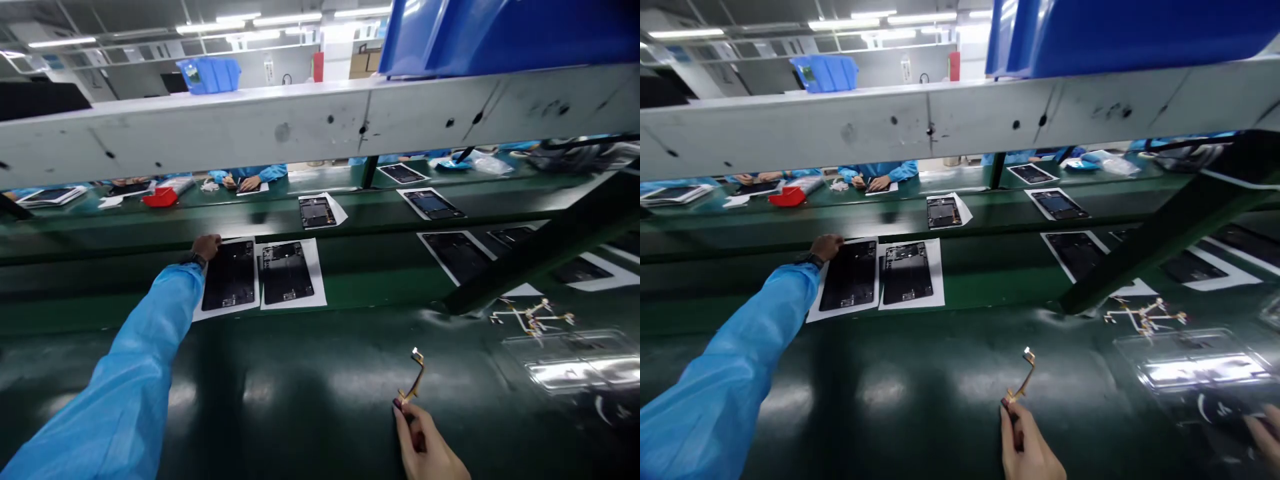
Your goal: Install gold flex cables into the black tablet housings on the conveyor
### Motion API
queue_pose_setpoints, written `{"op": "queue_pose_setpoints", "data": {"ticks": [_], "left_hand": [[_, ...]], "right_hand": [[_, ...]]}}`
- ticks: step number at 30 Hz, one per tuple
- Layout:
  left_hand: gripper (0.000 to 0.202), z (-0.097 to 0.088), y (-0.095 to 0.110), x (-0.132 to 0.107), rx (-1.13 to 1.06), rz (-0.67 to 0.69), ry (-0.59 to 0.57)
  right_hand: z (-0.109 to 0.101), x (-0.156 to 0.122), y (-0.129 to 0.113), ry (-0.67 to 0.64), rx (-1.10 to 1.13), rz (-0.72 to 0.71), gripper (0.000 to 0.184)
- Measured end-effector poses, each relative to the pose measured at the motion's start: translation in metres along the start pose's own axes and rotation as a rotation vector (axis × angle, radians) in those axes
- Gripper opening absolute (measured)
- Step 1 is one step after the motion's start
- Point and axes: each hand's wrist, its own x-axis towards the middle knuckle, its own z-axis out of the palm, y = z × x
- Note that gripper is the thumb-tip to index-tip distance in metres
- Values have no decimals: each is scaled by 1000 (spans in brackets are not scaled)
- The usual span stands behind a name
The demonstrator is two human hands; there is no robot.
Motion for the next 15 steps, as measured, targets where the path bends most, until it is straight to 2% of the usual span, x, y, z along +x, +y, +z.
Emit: {"op": "queue_pose_setpoints", "data": {"ticks": [3,5,7,11,13,15], "left_hand": [[22,12,13,11,7,72,17],[24,26,31,6,11,153,8],[25,41,55,-10,16,261,-36],[23,67,104,-61,49,520,-224],[24,74,122,-82,98,583,-281],[18,78,132,-95,165,591,-293]], "right_hand": [[4,-2,6,15,-9,19,39],[5,-3,6,18,-12,18,39],[3,-2,4,16,-19,23,41],[-4,5,-9,-20,-21,95,50],[-6,8,-14,-29,-32,122,54],[-6,10,-17,-35,-40,108,54]]}}
